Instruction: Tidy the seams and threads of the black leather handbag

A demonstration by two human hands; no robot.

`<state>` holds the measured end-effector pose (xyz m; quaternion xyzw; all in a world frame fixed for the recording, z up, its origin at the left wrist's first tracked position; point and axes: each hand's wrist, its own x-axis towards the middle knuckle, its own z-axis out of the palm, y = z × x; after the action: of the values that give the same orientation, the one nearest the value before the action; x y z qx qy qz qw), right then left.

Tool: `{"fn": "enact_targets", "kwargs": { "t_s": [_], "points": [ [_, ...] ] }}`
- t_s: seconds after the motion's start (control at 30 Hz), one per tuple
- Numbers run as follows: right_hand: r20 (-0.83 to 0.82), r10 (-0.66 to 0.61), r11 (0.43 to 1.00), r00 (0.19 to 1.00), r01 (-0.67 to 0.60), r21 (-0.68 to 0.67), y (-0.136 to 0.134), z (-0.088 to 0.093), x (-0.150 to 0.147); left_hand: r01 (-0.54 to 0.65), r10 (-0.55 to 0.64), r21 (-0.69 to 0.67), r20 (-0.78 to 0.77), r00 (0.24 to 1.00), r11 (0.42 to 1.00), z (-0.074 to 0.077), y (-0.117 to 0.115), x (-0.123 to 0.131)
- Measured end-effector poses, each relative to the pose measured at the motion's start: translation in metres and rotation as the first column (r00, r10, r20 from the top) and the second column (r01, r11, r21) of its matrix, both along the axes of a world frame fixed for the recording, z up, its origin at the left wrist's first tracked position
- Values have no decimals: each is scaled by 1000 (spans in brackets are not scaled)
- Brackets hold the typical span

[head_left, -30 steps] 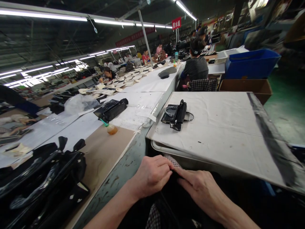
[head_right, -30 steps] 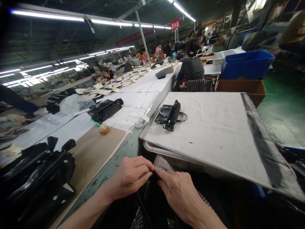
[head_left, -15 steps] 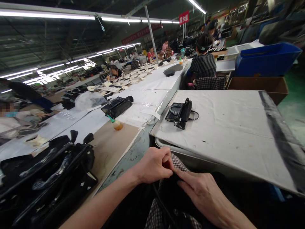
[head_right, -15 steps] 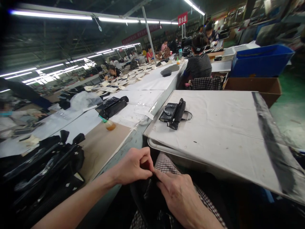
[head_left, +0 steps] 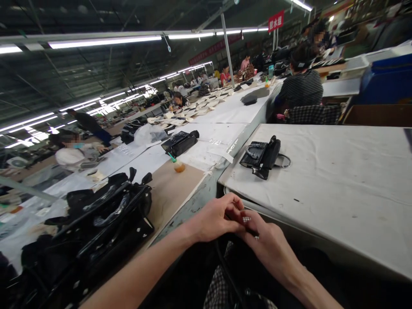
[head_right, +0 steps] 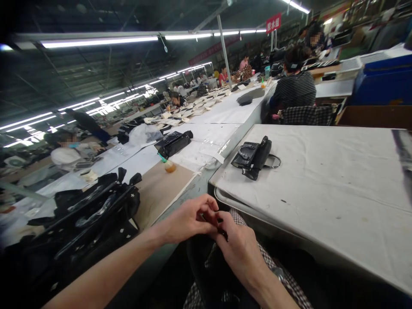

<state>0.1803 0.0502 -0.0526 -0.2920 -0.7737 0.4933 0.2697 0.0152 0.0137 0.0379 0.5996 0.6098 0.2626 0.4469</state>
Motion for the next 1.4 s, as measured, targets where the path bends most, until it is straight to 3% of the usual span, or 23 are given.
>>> {"fn": "enact_targets", "kwargs": {
  "t_s": [0.1, 0.17, 0.3, 0.4, 0.5, 0.8, 0.97, 1.07, 1.23, 1.4],
  "points": [
    [-35, 4, 999, 999, -5, -37, 3, -7, 1, -127, 144, 214, -69, 987, 969, -1, -24, 4],
    [-37, -8, 998, 999, 6, -55, 3, -10, 1, -158, 243, 341, -224, 944, 927, -6, -40, 9],
    [-24, -40, 997, 999, 38, -61, 1, -12, -2, -58, 338, 497, -496, 800, 866, -21, -58, 17],
    [-27, -70, 997, 997, 69, -39, 0, -15, -7, 46, 381, 588, -579, 721, 807, -31, -57, 17],
    [-41, -81, 997, 996, 81, -1, -2, -17, -9, 78, 419, 628, -601, 681, 774, -34, -55, 15],
    [-52, -52, 987, 997, 59, 152, -1, -15, -5, 80, 373, 664, -511, 775, 744, -36, -52, 11],
    [-117, -27, 959, 993, 59, 277, 1, -19, -4, 58, 395, 684, -486, 780, 727, -37, -49, 13],
    [-127, -25, 959, 992, 60, 277, 1, -18, -3, 23, 409, 694, -452, 793, 720, -40, -48, 15],
    [-167, -30, 964, 986, 73, 256, 1, -16, -1, -12, 334, 710, -316, 888, 704, -47, -43, 11],
    [-153, -28, 975, 988, 61, 214, 2, -15, -1, 57, 267, 733, -318, 910, 678, -52, -43, 4]
  ]
}}
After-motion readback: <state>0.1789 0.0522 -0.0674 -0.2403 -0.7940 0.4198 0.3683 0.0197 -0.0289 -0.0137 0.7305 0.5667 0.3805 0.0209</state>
